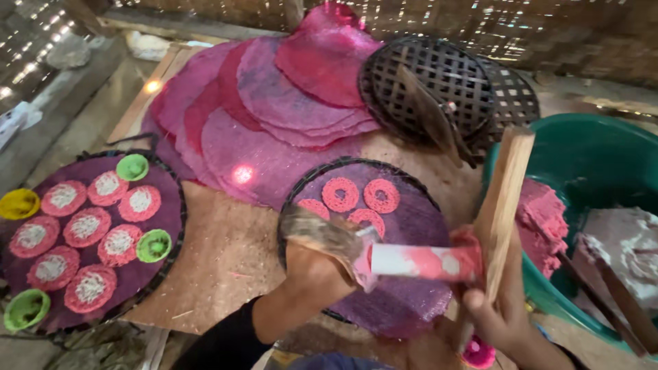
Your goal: The person uses a wooden tool to press pink and white paste into circular molds on a purple mat. They repeatedly scoop paste from a green bowl, fill the tool, and press it onto the mat to form decorative rings.
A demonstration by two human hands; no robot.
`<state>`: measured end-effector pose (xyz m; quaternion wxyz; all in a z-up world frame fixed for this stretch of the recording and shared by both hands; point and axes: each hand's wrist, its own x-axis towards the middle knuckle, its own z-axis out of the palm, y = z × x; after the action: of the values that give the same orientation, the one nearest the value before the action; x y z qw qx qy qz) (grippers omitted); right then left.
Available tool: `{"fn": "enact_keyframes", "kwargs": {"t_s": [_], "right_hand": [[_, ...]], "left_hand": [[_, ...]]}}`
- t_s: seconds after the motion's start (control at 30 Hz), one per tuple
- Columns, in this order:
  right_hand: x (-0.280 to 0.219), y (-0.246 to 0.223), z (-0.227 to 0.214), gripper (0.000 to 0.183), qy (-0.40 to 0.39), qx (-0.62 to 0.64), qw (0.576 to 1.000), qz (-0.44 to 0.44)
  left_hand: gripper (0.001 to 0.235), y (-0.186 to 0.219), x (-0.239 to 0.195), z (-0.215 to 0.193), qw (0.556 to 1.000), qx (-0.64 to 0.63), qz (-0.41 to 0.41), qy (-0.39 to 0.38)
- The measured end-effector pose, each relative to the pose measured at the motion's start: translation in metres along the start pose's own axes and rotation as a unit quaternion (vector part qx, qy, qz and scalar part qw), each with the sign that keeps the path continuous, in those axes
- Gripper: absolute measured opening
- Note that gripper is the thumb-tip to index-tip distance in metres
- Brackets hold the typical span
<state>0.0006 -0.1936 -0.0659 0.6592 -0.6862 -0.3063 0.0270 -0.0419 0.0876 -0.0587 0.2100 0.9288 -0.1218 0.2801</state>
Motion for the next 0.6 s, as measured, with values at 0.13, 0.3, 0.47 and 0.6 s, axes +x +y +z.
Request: {"fn": "enact_keyframes", "kwargs": {"t_s": [0.13,0.3,0.47,0.6], "right_hand": [[0.002,-0.013,0.006,0.117,-0.060,-0.072,0.995,-0.018],[-0.012,0.022,0.029,0.116,-0.142,-0.261,0.950,-0.093],[-0.021,0.048,0.056,0.116,-0.166,-0.139,0.971,0.099],[0.003,0.069,0.031,0.125,-0.218,0.008,0.950,0.226]], "left_hand": [[0.022,0.000,-0.014,-0.011,0.997,-0.078,0.010,0.012],[0.023,0.020,-0.049,0.021,0.957,-0.250,-0.136,-0.048],[0.027,0.006,-0.083,0.061,0.903,-0.329,-0.233,-0.151],[0.020,-0.025,-0.075,0.092,0.933,-0.222,-0.229,-0.168]]}}
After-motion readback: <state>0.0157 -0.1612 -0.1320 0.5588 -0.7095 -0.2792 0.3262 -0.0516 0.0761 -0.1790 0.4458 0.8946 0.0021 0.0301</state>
